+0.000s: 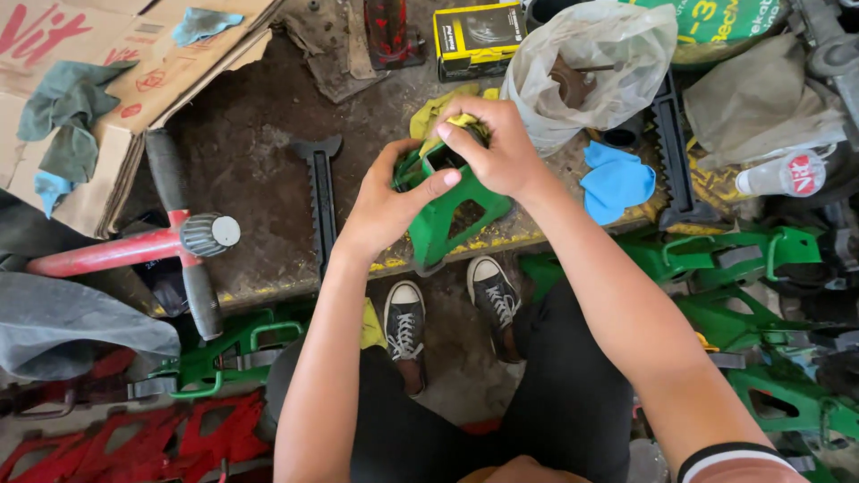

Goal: The person cleans a green metal part using a yellow cloth. They wipe the exterior and interior surfaces of the part, turning it over to access different sides.

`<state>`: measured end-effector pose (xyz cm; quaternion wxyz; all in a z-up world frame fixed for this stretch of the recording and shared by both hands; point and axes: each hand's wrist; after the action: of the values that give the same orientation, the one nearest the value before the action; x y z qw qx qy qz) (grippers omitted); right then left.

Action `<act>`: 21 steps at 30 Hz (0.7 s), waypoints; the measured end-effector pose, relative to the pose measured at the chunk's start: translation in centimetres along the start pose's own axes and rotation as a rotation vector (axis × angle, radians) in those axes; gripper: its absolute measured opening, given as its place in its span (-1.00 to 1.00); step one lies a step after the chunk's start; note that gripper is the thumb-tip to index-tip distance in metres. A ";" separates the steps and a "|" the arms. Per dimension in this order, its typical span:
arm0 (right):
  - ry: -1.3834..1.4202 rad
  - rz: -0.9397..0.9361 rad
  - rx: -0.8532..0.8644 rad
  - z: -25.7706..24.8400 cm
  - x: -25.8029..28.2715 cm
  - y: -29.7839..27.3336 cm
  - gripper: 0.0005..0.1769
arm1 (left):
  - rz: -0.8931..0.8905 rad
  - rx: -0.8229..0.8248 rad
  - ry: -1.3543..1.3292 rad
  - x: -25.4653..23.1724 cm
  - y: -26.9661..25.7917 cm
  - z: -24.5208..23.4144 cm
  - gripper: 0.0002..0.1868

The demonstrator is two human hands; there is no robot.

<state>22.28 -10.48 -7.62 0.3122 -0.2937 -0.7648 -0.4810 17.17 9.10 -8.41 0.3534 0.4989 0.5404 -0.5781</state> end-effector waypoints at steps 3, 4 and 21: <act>0.014 0.073 -0.073 0.7 -0.7 -0.5 -0.80 | 0.012 -0.007 0.036 -0.1 0.1 0.0 -0.16; 0.008 0.075 -0.081 1.1 -0.9 -0.7 -0.80 | 0.014 0.003 0.039 -0.2 0.1 0.1 -0.16; -0.349 0.334 -0.057 -0.6 -1.2 -4.0 -0.52 | 0.251 -0.344 0.170 -1.9 -1.9 0.5 -0.25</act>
<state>20.22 -12.70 -10.54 0.2423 -0.5034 -0.7340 -0.3862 15.77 8.68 -6.12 0.4555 0.5418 0.5924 -0.3848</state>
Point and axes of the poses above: each hand's wrist, its own y-axis towards the middle knuckle, its own z-axis out of the palm, x = y × z, and after that the axes turned 8 degrees about -z, right-handed
